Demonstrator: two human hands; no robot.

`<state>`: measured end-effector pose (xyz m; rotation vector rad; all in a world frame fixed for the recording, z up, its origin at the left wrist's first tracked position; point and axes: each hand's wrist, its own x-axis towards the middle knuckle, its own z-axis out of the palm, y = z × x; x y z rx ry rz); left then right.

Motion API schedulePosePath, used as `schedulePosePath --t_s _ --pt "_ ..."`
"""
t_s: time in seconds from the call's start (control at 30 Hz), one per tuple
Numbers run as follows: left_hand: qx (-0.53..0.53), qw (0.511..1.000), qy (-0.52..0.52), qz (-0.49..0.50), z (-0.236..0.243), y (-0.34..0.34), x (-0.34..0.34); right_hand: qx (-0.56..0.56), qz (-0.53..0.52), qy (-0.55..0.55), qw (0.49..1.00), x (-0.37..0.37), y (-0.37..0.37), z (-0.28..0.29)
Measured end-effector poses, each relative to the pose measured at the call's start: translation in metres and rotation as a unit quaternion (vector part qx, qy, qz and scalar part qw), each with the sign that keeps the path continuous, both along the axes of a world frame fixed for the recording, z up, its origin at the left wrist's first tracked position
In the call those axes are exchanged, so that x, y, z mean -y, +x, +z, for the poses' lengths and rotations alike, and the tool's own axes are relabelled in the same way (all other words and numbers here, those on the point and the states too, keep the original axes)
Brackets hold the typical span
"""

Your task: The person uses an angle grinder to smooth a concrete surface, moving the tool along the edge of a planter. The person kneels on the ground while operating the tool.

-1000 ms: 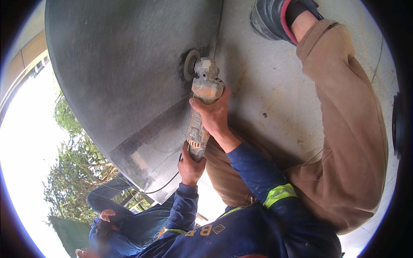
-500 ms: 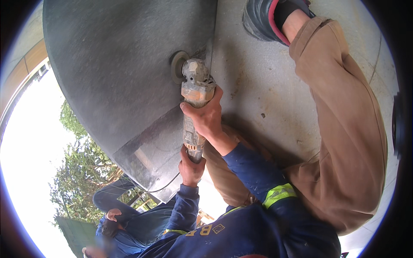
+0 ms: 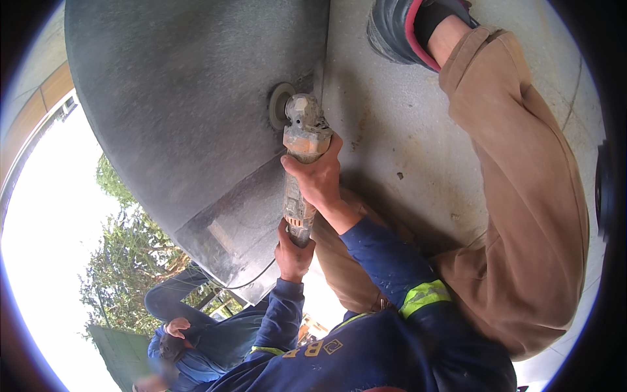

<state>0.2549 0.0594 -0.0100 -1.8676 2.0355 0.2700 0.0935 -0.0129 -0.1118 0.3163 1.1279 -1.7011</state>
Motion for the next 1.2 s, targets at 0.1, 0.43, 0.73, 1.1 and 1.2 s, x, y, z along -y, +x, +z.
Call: schedulePosePath --t_s 0.1,0.43,0.73,1.1,1.2 --pt "0.012 1.000 0.013 -0.015 -0.003 -0.014 0.011 -0.006 0.012 0.042 0.999 0.007 -0.006 -0.014" --pt "-0.008 1.000 -0.016 -0.004 -0.002 -0.004 0.002 0.005 0.005 0.007 1.000 0.002 0.002 0.001" --pt "0.060 0.997 0.031 -0.037 -0.018 -0.038 0.029 0.060 -0.003 0.038 0.997 0.016 -0.022 -0.046" --pt "0.009 1.000 0.011 -0.005 -0.008 -0.006 0.014 -0.024 0.016 0.056 0.998 0.005 -0.003 -0.013" --pt "0.028 0.999 0.020 -0.017 -0.014 -0.030 0.028 0.080 0.015 0.026 0.996 0.017 -0.022 -0.036"
